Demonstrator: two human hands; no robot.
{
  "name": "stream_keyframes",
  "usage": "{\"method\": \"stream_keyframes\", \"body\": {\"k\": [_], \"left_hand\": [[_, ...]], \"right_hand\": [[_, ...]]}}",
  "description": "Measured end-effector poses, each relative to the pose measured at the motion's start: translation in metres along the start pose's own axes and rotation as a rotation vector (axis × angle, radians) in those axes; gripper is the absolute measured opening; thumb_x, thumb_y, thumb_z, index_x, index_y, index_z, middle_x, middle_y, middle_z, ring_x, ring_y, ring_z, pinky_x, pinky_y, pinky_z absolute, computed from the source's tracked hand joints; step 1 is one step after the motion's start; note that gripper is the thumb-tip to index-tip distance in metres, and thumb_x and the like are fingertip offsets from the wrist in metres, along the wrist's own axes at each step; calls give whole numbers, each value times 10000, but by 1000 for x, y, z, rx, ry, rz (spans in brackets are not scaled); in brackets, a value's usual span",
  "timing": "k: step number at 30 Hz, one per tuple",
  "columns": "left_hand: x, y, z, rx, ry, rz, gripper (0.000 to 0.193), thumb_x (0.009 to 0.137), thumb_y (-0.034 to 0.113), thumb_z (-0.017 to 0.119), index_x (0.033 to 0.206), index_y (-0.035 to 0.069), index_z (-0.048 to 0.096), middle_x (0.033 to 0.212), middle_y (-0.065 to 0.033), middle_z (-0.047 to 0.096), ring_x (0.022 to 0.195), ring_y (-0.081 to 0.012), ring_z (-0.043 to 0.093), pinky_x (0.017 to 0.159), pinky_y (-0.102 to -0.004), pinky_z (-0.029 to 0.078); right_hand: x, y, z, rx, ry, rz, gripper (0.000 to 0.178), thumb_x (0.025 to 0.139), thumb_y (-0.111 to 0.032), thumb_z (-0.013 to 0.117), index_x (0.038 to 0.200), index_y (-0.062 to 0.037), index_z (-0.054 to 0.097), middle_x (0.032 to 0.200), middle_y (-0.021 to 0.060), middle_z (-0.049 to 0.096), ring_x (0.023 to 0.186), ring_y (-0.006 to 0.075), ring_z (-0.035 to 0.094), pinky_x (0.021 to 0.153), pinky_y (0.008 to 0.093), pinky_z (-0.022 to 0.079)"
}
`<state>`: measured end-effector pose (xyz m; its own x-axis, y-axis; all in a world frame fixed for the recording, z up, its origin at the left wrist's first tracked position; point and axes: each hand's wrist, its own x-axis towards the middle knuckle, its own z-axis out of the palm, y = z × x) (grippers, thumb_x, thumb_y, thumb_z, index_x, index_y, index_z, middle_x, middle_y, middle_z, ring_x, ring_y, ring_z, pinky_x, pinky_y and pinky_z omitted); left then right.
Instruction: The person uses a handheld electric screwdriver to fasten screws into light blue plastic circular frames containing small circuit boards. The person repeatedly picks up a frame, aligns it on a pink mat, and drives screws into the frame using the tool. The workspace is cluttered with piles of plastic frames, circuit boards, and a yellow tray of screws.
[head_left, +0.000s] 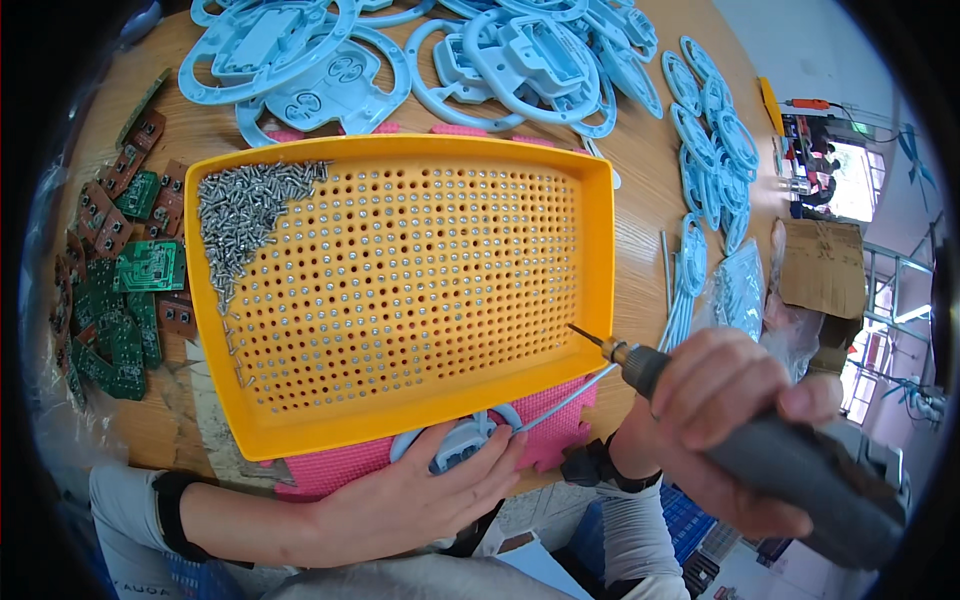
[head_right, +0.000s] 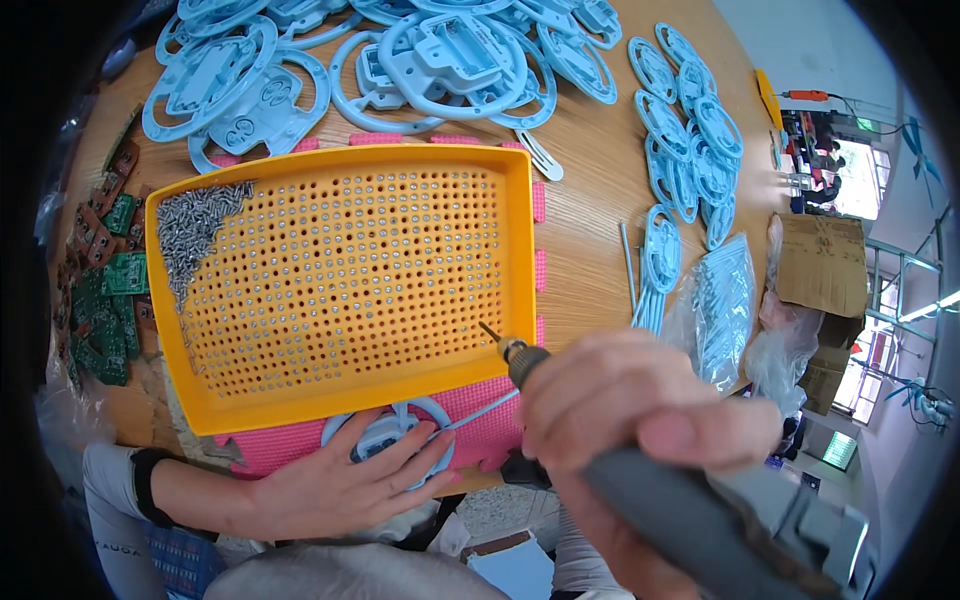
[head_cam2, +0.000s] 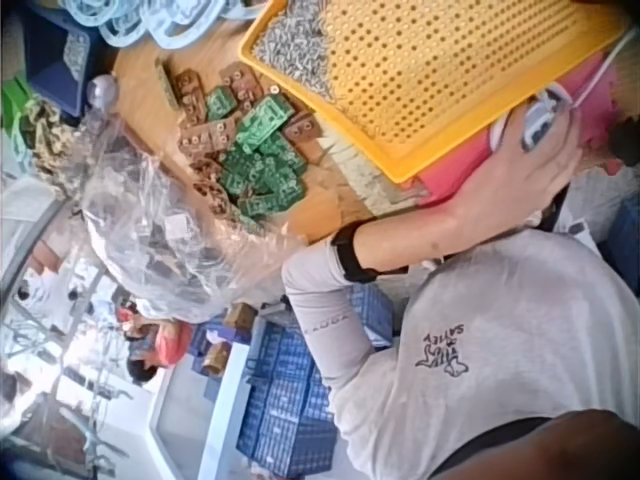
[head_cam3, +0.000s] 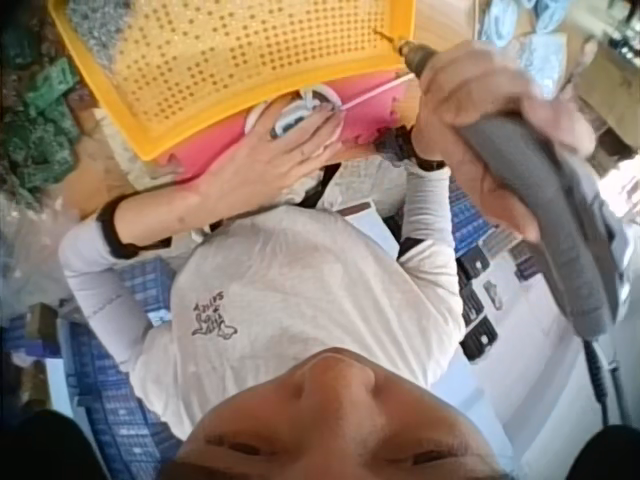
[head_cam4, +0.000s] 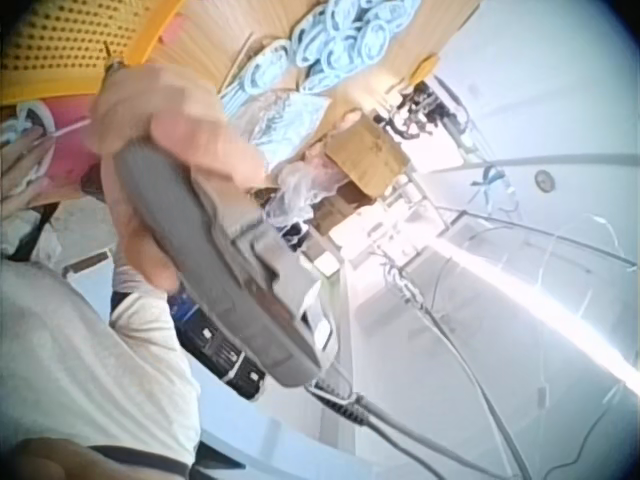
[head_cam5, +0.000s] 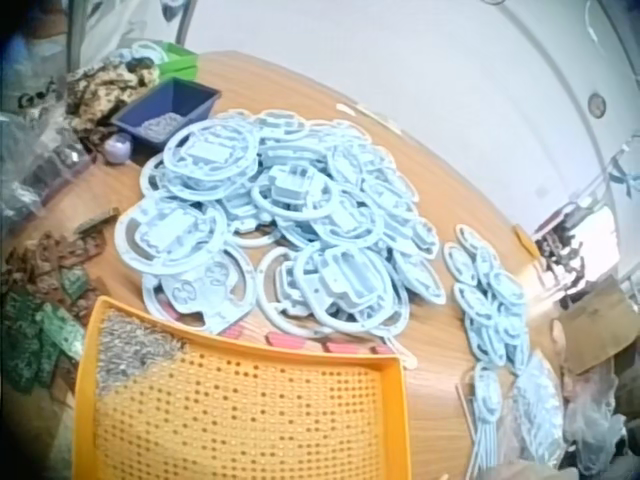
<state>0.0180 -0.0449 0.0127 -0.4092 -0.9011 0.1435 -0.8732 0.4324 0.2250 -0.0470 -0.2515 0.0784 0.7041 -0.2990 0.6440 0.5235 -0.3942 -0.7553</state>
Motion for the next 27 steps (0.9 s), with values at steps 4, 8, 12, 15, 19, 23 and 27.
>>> {"method": "stream_keyframes", "body": {"k": [4, 8, 12, 15, 19, 23, 27], "left_hand": [[1, 0, -1, 1, -4, -1, 507, 880, 303, 439, 1366, 161, 464, 1391, -101, 454, 1309, -256, 373, 1042, -566, 345], [1, 0, -2, 14, -12, -2, 511, 879, 308, 438, 1368, 164, 459, 1380, -99, 460, 1306, -253, 369, 1041, -570, 343], [2, 0, -1, 22, -11, 0, 512, 878, 311, 437, 1369, 165, 457, 1378, -100, 460, 1302, -253, 370, 1041, -573, 341], [2, 0, -2, 21, 1, 3, 510, 879, 312, 436, 1367, 166, 461, 1378, -102, 459, 1302, -254, 370, 1038, -573, 345], [0, 0, -1, 26, -5, -10, 503, 879, 313, 436, 1359, 168, 473, 1383, -106, 456, 1307, -253, 365, 1030, -572, 355], [1, 2, 0, -5, 9, -18, 496, 876, 308, 445, 1349, 164, 486, 1390, -110, 452, 1303, -259, 377, 1027, -572, 358], [0, 0, 0, -31, 4, -19, 468, 874, 295, 461, 1323, 168, 510, 1381, -130, 460, 1291, -263, 402, 1024, -560, 362]], "right_hand": [[-2, 8, -1, 10, -61, 19, 643, 855, -637, 547, 1078, -47, 419, 597, 27, 539, 428, 126, 526, 397, 237, 442], [-7, 8, 2, 30, -47, 64, 635, 858, -630, 551, 1066, -45, 417, 599, 38, 540, 432, 129, 531, 403, 244, 451], [-7, 10, 2, 31, -62, 52, 640, 859, -629, 553, 1061, -37, 417, 606, 43, 544, 434, 134, 534, 406, 245, 451], [-7, 10, 1, 21, -86, 30, 656, 853, -636, 558, 1063, -31, 415, 606, 49, 548, 433, 144, 535, 407, 246, 446], [-13, 18, 7, 18, -84, 6, 673, 848, -647, 558, 1073, -30, 413, 616, 58, 556, 436, 157, 537, 404, 256, 435], [-13, 14, 4, 14, -77, 17, 685, 849, -659, 543, 1073, -25, 412, 630, 49, 566, 436, 154, 534, 402, 253, 419], [-12, -10, 2, 2, 23, 1, 634, 850, -609, 583, 1057, -34, 418, 615, 24, 560, 416, 147, 515, 400, 242, 402]]}}
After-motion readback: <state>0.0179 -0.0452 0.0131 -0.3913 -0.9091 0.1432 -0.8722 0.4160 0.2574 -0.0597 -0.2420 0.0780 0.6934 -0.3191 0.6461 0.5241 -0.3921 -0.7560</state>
